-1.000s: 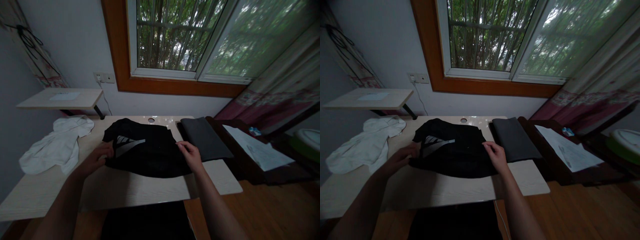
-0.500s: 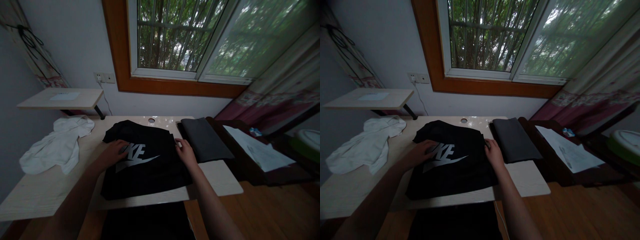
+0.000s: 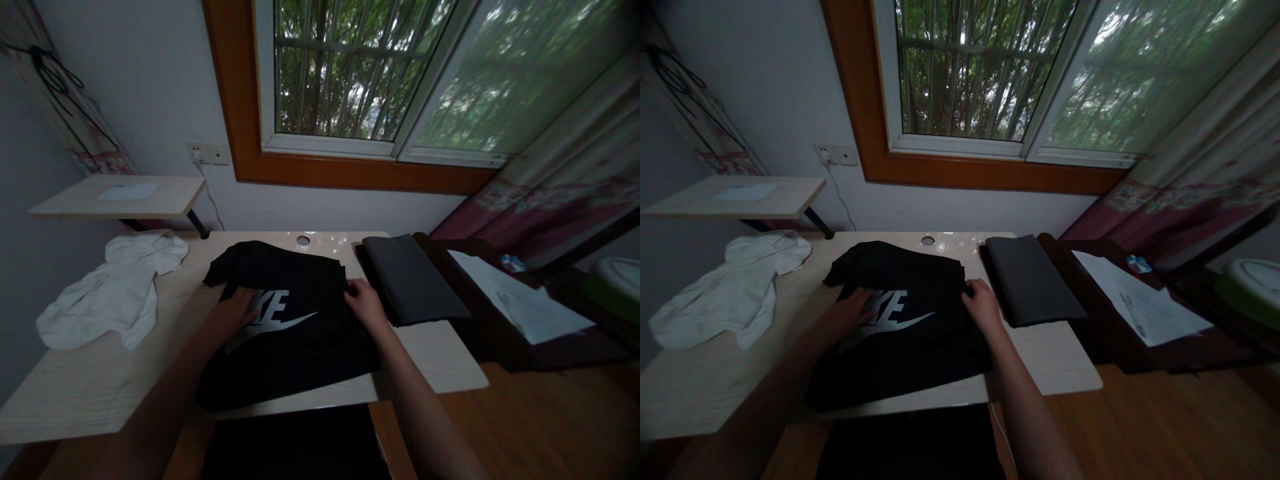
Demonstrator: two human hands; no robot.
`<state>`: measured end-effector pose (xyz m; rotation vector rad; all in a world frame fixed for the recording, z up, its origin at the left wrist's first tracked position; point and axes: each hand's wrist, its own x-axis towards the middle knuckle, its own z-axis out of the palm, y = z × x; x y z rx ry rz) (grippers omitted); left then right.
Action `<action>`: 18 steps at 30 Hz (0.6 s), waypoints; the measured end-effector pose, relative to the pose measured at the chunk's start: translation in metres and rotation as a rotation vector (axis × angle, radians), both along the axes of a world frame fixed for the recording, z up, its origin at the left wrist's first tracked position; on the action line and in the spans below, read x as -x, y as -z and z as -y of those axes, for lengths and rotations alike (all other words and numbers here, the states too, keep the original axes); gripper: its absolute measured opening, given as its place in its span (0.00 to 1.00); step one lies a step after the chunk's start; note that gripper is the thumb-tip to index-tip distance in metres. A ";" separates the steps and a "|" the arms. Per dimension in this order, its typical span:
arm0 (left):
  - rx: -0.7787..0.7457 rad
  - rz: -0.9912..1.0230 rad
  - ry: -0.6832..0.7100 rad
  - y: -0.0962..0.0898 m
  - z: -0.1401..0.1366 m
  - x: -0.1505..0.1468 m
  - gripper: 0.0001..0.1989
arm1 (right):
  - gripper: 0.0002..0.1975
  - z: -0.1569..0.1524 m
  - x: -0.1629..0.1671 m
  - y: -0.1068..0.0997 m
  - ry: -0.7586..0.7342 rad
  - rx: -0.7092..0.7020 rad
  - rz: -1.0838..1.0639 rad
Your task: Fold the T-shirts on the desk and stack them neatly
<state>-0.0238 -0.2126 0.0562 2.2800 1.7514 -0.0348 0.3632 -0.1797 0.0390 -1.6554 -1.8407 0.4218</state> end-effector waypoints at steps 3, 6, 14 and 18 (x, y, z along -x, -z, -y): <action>0.044 0.060 0.043 -0.001 0.008 0.012 0.25 | 0.09 -0.003 0.002 -0.002 0.027 -0.155 -0.066; 0.105 0.143 0.130 -0.008 0.015 0.025 0.19 | 0.10 -0.006 0.003 -0.003 0.046 -0.277 -0.113; 0.186 0.248 0.161 -0.029 0.011 0.040 0.29 | 0.12 -0.005 -0.002 -0.007 -0.037 -0.337 -0.111; -0.079 0.294 0.062 -0.034 -0.005 0.046 0.24 | 0.13 0.001 -0.009 -0.008 0.001 -0.340 -0.070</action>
